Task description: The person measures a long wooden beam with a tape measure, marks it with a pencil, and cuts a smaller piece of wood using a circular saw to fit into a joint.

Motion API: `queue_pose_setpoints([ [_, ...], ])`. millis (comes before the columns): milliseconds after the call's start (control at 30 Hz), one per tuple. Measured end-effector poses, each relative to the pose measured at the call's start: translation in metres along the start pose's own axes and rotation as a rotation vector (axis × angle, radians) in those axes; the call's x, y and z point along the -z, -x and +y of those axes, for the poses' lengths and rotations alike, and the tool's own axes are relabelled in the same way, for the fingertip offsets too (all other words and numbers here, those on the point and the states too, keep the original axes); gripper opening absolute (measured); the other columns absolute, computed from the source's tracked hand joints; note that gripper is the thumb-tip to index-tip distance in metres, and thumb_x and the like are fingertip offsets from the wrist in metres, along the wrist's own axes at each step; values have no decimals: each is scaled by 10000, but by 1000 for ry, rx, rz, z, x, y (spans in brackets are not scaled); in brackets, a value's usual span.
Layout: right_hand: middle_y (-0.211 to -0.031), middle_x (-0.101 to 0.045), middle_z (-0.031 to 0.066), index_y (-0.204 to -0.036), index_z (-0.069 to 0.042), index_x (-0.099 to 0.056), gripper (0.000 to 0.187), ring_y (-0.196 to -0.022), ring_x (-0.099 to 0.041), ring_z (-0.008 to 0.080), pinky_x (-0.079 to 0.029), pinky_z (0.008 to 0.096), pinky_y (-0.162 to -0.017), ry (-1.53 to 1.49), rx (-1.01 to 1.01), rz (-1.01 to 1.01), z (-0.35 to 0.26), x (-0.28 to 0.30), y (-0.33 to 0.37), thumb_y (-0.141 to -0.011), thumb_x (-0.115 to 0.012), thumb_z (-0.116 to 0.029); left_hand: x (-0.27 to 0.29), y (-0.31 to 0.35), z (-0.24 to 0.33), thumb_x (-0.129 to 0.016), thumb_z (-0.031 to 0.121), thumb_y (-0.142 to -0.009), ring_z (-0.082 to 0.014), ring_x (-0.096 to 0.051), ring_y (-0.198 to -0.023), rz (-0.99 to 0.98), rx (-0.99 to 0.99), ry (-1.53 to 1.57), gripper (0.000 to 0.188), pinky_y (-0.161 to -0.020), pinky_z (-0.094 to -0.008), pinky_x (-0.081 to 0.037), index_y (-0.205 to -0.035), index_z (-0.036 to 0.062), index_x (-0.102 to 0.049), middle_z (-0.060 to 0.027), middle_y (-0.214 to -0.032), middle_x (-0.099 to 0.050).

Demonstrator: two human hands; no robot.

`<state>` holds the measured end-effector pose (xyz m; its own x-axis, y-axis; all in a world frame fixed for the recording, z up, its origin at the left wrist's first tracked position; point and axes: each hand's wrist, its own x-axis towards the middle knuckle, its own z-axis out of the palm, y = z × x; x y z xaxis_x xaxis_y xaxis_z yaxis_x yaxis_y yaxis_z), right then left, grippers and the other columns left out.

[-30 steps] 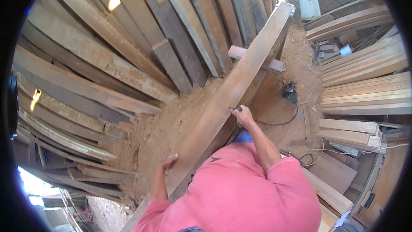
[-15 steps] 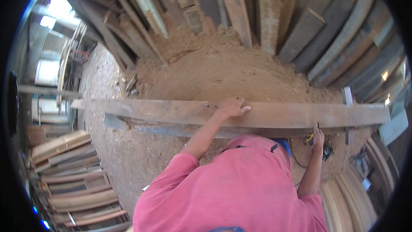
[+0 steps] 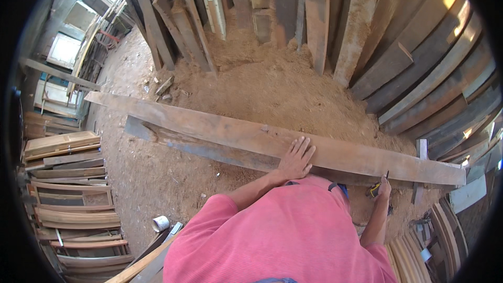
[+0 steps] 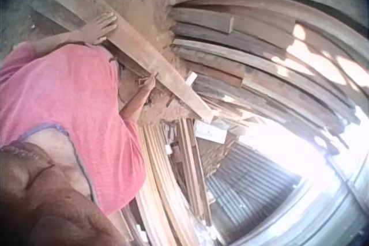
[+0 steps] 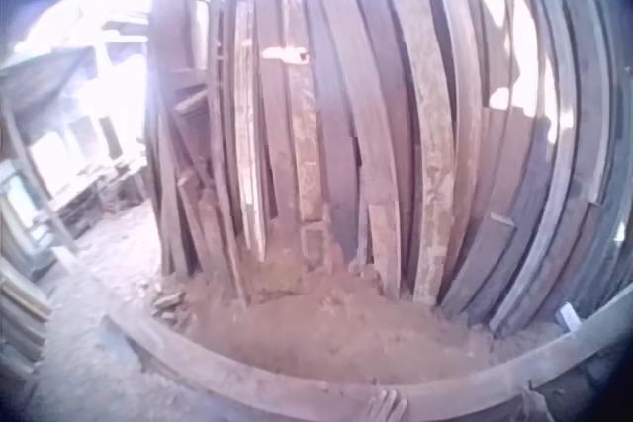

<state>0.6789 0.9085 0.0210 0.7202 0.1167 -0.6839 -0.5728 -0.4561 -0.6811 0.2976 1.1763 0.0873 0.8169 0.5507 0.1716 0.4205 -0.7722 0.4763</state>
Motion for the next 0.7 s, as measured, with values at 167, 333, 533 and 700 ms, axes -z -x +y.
queue_pose_setpoints([
  [167,-700,-536,43,-955,-102,-600,370,-533,-555,201,-479,356,-482,14,-8,18,12,11,-14,-966,-628,-470,12,9,-17,-712,226,-827,-408,-285,-1462,-153,-53,147,636,-1213,-499,-235,-1393,35,-494,-232,-1544,-350],
  [333,-704,-532,42,-961,-99,-594,382,-528,-548,200,-481,365,-481,15,-26,11,9,12,-14,-968,-623,-480,21,5,-39,-713,280,-844,-390,-314,-1448,-147,51,129,649,-1203,-494,-259,-1403,36,-491,-219,-1519,-391],
  [533,-719,-557,52,-932,-105,-589,370,-522,-548,203,-483,364,-477,64,-47,10,8,9,-11,-965,-625,-473,64,-24,-75,-762,471,-775,-387,-403,-1392,-392,277,-56,806,-1145,-520,-331,-1418,71,-486,-223,-1435,-497],
  [700,-808,-607,55,-1128,-92,-645,405,-665,-607,222,-513,398,-578,115,-98,-54,7,5,12,-963,-620,-461,53,-103,-90,-787,588,-720,-369,-556,-1262,-881,258,29,905,-1034,-531,-445,-1417,82,-509,-215,-1350,-592],
])
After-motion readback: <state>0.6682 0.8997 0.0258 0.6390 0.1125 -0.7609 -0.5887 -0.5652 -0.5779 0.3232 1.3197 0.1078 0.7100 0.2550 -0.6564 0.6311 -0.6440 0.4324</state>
